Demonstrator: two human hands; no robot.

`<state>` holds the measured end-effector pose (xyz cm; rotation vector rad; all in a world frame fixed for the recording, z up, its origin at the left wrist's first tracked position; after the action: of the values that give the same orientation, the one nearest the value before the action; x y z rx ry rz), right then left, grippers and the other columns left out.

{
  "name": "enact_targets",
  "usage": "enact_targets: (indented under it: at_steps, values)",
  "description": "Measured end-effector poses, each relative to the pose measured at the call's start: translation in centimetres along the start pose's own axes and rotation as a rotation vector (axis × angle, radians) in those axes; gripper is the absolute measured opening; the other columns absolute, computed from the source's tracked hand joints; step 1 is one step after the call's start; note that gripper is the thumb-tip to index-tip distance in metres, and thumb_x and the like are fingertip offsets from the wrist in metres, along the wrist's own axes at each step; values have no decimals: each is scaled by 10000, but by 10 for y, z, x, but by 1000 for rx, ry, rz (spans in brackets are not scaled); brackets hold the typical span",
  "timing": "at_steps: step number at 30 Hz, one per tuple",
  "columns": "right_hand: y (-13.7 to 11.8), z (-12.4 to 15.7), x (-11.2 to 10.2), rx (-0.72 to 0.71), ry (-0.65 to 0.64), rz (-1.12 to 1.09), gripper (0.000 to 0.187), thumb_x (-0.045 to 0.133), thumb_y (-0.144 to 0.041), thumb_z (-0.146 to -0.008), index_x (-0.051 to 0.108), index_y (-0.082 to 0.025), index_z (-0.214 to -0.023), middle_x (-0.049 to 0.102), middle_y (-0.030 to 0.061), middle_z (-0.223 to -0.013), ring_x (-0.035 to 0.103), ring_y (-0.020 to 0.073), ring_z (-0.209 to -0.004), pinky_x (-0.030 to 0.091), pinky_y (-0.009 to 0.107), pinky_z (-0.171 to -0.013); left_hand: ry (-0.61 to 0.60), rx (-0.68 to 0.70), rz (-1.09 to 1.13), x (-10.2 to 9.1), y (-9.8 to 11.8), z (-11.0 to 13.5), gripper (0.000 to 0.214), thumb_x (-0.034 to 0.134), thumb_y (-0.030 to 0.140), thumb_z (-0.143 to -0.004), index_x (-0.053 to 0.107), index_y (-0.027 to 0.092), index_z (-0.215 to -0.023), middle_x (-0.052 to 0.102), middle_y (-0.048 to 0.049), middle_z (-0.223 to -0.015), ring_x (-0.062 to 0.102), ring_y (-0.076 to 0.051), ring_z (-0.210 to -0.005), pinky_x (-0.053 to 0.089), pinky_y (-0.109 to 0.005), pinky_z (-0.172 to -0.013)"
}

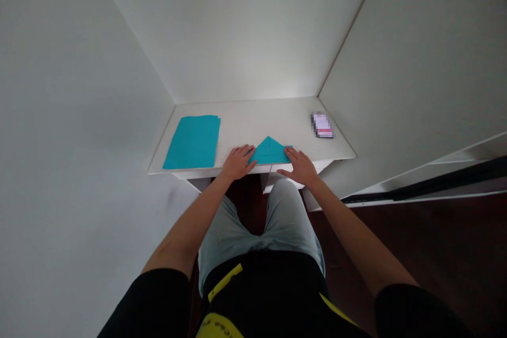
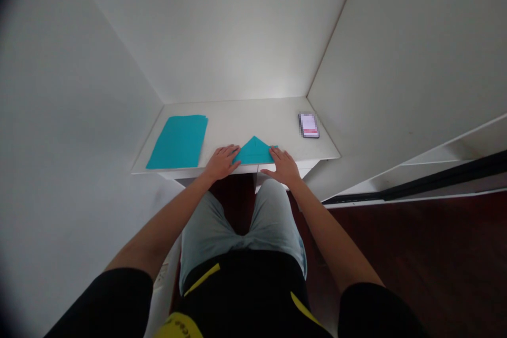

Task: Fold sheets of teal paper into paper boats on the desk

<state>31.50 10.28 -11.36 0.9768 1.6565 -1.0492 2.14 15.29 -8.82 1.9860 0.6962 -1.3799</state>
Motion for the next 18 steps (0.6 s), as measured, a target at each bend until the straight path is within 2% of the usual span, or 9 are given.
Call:
enact_targets:
  at_steps: [3,5,8,11,13,15,18]
  values:
    - [2,-1,0,-13,3,-1,905,649,-652,-981,418,-155,-1701,471,198,-1724,464,396,-1587,350,617,-1305,-28,25,-25,0,3,15,787,643,587,-1006,484,205,-1676,511,-162,-1704,455,-358,-1587,325,-503,-1294]
    - [1,0,-1,-13,16,-12,755,668,-514,-992,505,-172,-1645,533,176,-1687,541,381,-1520,402,590,-1265,-15,5,-44,0,6,20,791,671,570,-989,495,199,-1666,510,-173,-1701,454,-364,-1587,312,-515,-1302]
    - [-2,3,-6,6,44,-32,534,653,-299,-979,647,-200,-1503,653,139,-1582,638,357,-1394,478,545,-1166,17,-18,-66,-1,15,25,647,686,410,-986,582,214,-1594,556,-165,-1663,481,-357,-1564,314,-533,-1291]
    - [-7,7,-16,21,69,-46,427,632,-160,-936,743,-234,-1341,753,107,-1448,690,335,-1306,499,522,-1102,12,-5,-37,-4,20,27,537,643,155,-946,694,271,-1468,700,-105,-1501,607,-304,-1427,364,-517,-1242]
    - [-8,7,-25,32,90,-88,329,624,-167,-953,785,-253,-1226,819,94,-1301,732,323,-1216,502,520,-1084,30,-10,15,-10,19,27,483,622,100,-941,758,300,-1359,767,-73,-1368,673,-274,-1312,397,-507,-1205]
    - [-6,2,-34,51,121,-207,225,626,-263,-1001,803,-261,-1140,851,84,-1153,770,306,-1088,531,500,-1043,78,-18,83,-19,15,23,352,641,152,-976,799,298,-1255,791,-69,-1278,699,-263,-1242,428,-498,-1169]
    - [5,-16,-43,120,203,-504,269,659,-470,-1009,782,-257,-1117,847,71,-1063,780,275,-944,598,446,-931,155,-73,253,-33,4,10,177,664,264,-1018,818,247,-1106,802,-77,-1137,731,-239,-1085,519,-426,-1034]
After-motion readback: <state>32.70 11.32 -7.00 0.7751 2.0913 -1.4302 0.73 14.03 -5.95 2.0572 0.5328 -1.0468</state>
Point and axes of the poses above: each hand's wrist, its own z-axis away from the middle knuckle, its own x-axis out of the palm, y = z × x, the point moved 3 cm from there along -z, towards the middle knuckle
